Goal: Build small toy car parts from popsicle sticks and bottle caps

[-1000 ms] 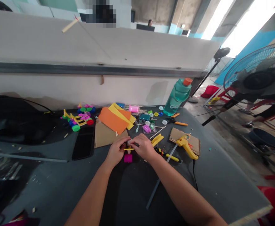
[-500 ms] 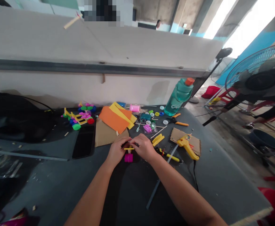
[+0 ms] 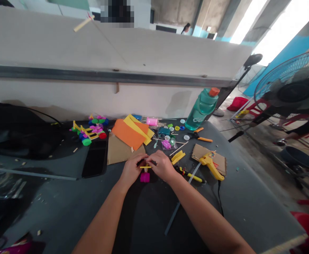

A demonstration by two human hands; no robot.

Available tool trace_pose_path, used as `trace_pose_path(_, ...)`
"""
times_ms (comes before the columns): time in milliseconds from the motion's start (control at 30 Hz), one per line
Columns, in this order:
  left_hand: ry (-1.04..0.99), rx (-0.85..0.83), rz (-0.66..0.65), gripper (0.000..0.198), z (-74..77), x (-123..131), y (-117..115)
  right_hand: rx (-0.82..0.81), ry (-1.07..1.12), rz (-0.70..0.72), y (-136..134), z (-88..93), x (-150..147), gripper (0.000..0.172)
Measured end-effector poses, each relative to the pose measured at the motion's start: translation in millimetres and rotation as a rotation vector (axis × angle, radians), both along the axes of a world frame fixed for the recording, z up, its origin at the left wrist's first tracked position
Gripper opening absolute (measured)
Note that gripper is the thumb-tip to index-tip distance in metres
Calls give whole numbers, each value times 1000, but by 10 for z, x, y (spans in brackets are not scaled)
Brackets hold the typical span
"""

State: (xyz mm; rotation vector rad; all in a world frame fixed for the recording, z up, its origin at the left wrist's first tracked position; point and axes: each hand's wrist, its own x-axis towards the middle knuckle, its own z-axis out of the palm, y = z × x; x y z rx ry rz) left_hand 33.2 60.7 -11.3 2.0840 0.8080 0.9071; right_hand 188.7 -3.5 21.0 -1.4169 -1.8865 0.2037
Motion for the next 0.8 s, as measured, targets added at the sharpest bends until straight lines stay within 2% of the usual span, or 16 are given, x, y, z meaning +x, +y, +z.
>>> trace_pose_path(167, -11, -8, -13, 23, 14, -4, -5, -35, 24, -46, -28, 40, 5, 8)
trace_pose_path(400, -10, -29, -27, 22, 12, -7, -2, -42, 64, -164, -30, 35, 75, 18)
trace_pose_path(800, 5, -21, -10, 19, 71, -6, -34, -51, 68, -61, -41, 61, 54, 15)
